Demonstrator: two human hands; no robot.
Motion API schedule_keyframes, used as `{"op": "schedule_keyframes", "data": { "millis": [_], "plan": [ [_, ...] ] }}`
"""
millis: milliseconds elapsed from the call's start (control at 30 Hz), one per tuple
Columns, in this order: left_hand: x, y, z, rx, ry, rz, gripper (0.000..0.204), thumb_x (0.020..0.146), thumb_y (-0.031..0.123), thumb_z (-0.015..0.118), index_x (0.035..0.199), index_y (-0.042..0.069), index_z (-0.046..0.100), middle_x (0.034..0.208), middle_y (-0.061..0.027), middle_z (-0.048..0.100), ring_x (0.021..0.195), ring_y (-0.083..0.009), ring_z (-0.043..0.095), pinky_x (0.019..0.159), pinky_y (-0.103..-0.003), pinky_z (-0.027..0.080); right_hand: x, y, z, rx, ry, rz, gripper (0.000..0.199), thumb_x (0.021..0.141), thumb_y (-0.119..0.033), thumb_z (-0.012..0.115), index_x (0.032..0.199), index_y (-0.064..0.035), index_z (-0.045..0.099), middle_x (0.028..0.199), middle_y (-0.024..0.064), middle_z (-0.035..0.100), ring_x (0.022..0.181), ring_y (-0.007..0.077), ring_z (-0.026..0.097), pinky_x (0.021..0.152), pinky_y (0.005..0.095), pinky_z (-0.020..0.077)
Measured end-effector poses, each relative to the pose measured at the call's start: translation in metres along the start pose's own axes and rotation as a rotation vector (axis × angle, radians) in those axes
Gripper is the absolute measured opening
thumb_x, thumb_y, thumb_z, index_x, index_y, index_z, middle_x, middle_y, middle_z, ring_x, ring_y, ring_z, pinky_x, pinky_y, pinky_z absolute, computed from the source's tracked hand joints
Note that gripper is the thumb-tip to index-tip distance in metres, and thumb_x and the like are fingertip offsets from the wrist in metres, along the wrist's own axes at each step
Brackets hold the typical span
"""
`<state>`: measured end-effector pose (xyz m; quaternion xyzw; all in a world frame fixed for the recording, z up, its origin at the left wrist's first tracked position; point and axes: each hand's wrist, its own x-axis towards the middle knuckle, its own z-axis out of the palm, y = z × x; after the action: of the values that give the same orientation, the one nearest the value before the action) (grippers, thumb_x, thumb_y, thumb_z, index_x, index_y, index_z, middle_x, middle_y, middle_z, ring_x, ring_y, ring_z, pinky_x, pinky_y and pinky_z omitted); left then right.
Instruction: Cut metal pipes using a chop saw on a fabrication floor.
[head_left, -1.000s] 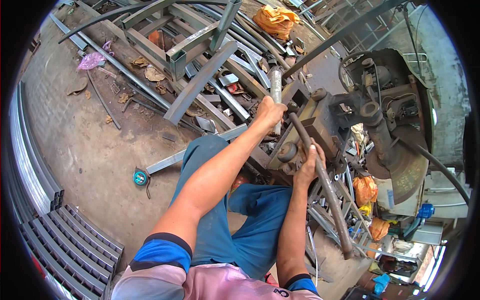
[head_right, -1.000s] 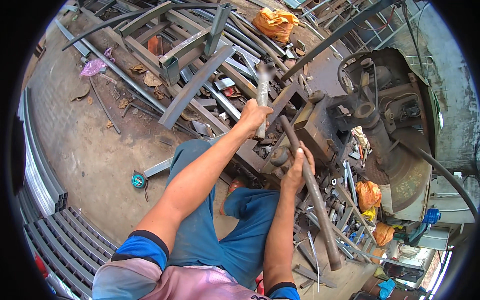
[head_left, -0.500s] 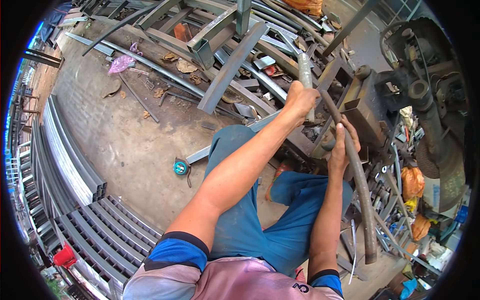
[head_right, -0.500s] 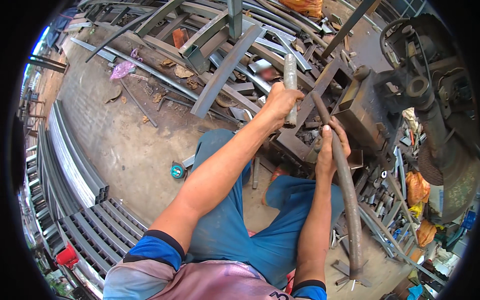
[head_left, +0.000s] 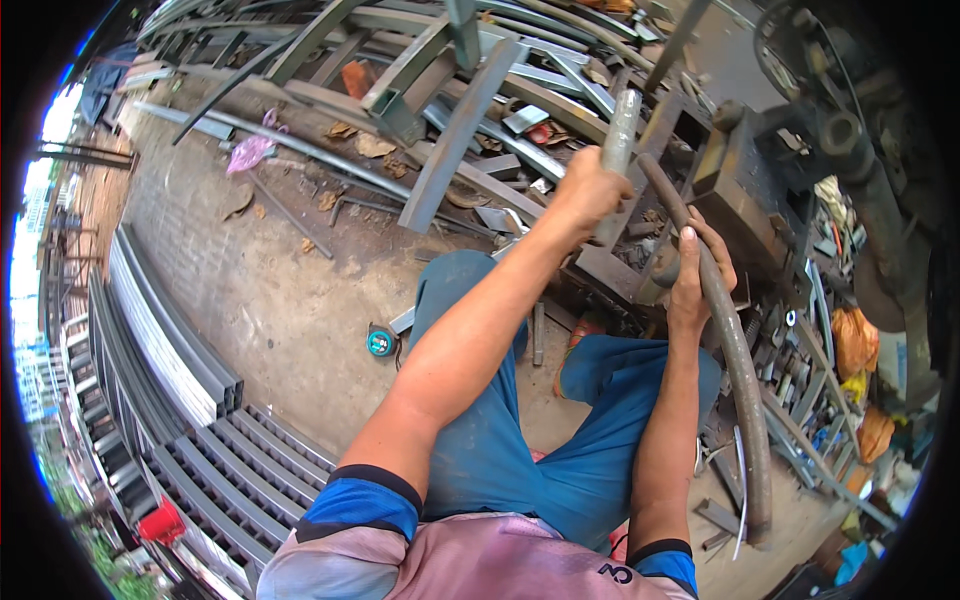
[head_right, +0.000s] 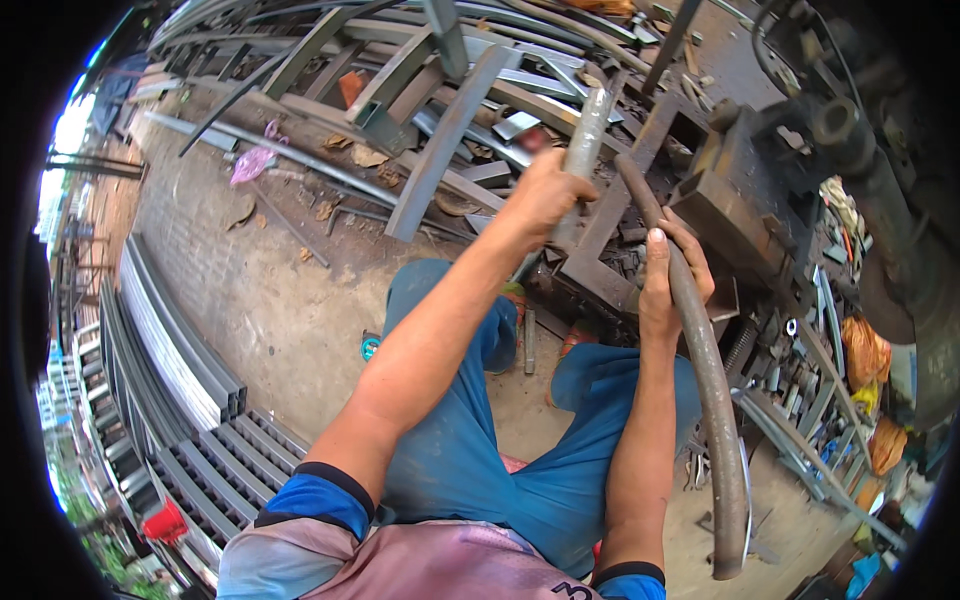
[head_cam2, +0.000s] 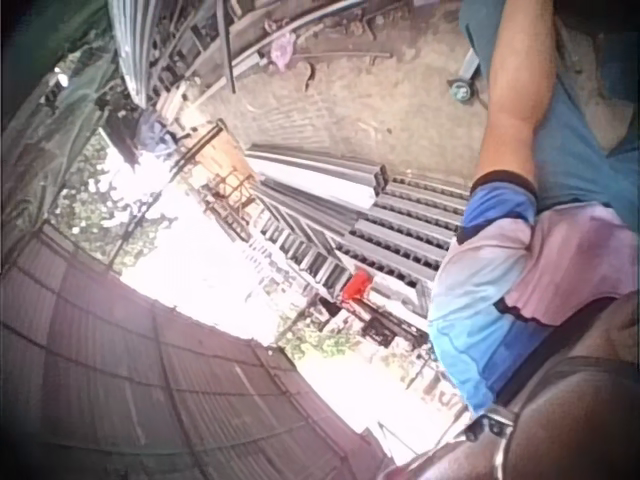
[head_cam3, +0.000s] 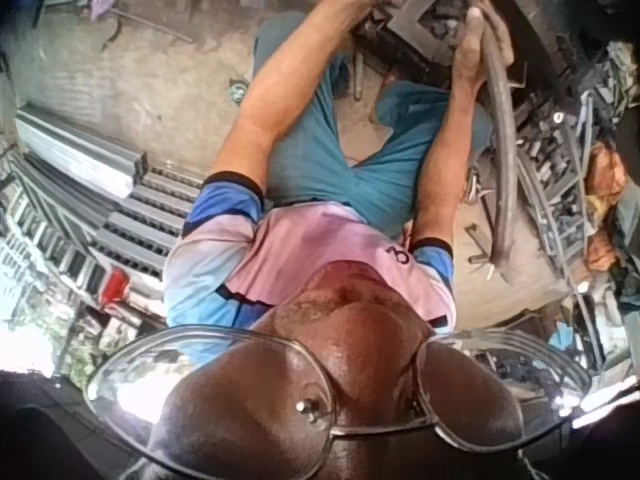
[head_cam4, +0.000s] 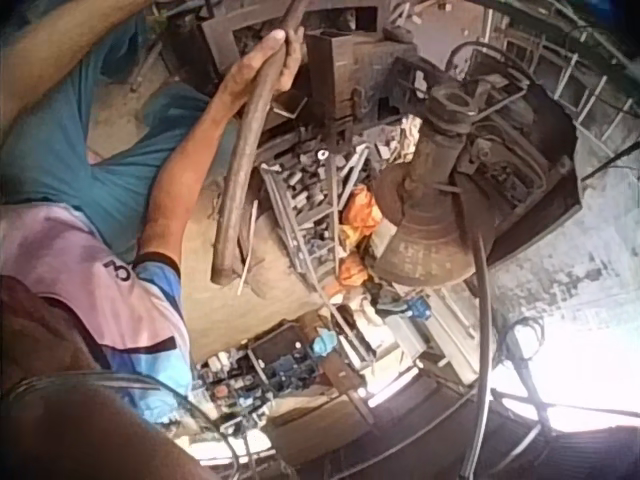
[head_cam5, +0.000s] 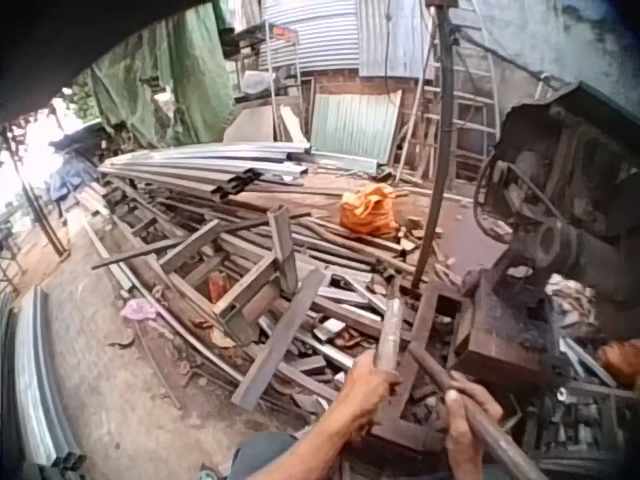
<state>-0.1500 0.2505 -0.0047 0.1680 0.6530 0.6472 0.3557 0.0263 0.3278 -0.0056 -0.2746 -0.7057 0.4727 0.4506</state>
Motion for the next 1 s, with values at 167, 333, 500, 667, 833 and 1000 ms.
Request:
{"op": "schedule_keyframes", "data": {
  "millis": [167, 333, 500, 667, 833, 1000],
  "plan": [
    [0.003, 0.002, -0.035, 0.708, 0.171, 0.261, 0.047, 0.073, 0.002, 0.060, 0.117, 0.009, 0.072, 0.106, -0.0228, 0.074, 0.102, -0.0394, 0.071, 0.094, -0.047, 0.053, 0.008, -0.004, -0.023, 0.089, 0.061, 0.012, 0.024, 0.093, -0.009, 0.065, 0.109, 0.0071, 0.072, 0.114, 0.0222, 0.074, 0.111, 0.0269, 0.069, 0.104, 0.0358, 0.0503],
    [0.000, 0.006, -0.059, 0.876, 0.231, 0.257, 0.044, 0.075, 0.003, 0.060, 0.114, 0.015, 0.078, 0.102, -0.0207, 0.075, 0.104, -0.0395, 0.070, 0.099, -0.046, 0.052, 0.011, 0.002, -0.079, 0.227, 0.015, 0.056, 0.025, 0.089, -0.009, 0.063, 0.108, 0.0058, 0.071, 0.119, 0.0307, 0.069, 0.109, 0.0361, 0.070, 0.097, 0.0459, 0.0578],
    [-0.002, -0.003, -0.076, 1.153, 0.148, 0.381, 0.042, 0.077, 0.002, 0.062, 0.113, 0.017, 0.079, 0.097, -0.0203, 0.075, 0.098, -0.0375, 0.071, 0.092, -0.048, 0.050, 0.013, 0.009, -0.115, 0.710, -0.029, 0.164, 0.031, 0.089, -0.019, 0.060, 0.108, 0.0035, 0.069, 0.116, 0.0363, 0.068, 0.099, 0.0425, 0.072, 0.085, 0.0468, 0.0628],
    [-0.005, 0.004, -0.064, 1.213, 0.105, 0.424, 0.037, 0.077, 0.002, 0.062, 0.106, 0.016, 0.080, 0.091, -0.0185, 0.075, 0.095, -0.0369, 0.071, 0.089, -0.049, 0.049, 0.015, 0.024, -0.126, 0.896, -0.051, 0.244, 0.031, 0.091, -0.022, 0.060, 0.109, 0.0015, 0.069, 0.116, 0.0371, 0.067, 0.096, 0.0430, 0.072, 0.084, 0.0470, 0.0632],
    [-0.008, 0.006, -0.050, 1.196, 0.138, 0.515, 0.036, 0.077, 0.001, 0.062, 0.105, 0.015, 0.080, 0.092, -0.0163, 0.075, 0.096, -0.0358, 0.070, 0.090, -0.048, 0.047, 0.016, 0.023, -0.119, 0.753, -0.047, 0.228, 0.029, 0.092, -0.019, 0.059, 0.110, 0.0012, 0.070, 0.115, 0.0367, 0.068, 0.093, 0.0423, 0.073, 0.082, 0.0468, 0.0640],
    [-0.007, -0.002, -0.047, 1.257, 0.232, 0.579, 0.033, 0.079, 0.002, 0.064, 0.104, 0.015, 0.081, 0.096, -0.0121, 0.076, 0.099, -0.0324, 0.067, 0.095, -0.047, 0.044, 0.016, 0.022, -0.113, 0.710, -0.069, 0.205, 0.028, 0.092, -0.018, 0.059, 0.110, 0.0017, 0.069, 0.115, 0.0361, 0.068, 0.093, 0.0418, 0.073, 0.082, 0.0466, 0.0642]
  ]
}}
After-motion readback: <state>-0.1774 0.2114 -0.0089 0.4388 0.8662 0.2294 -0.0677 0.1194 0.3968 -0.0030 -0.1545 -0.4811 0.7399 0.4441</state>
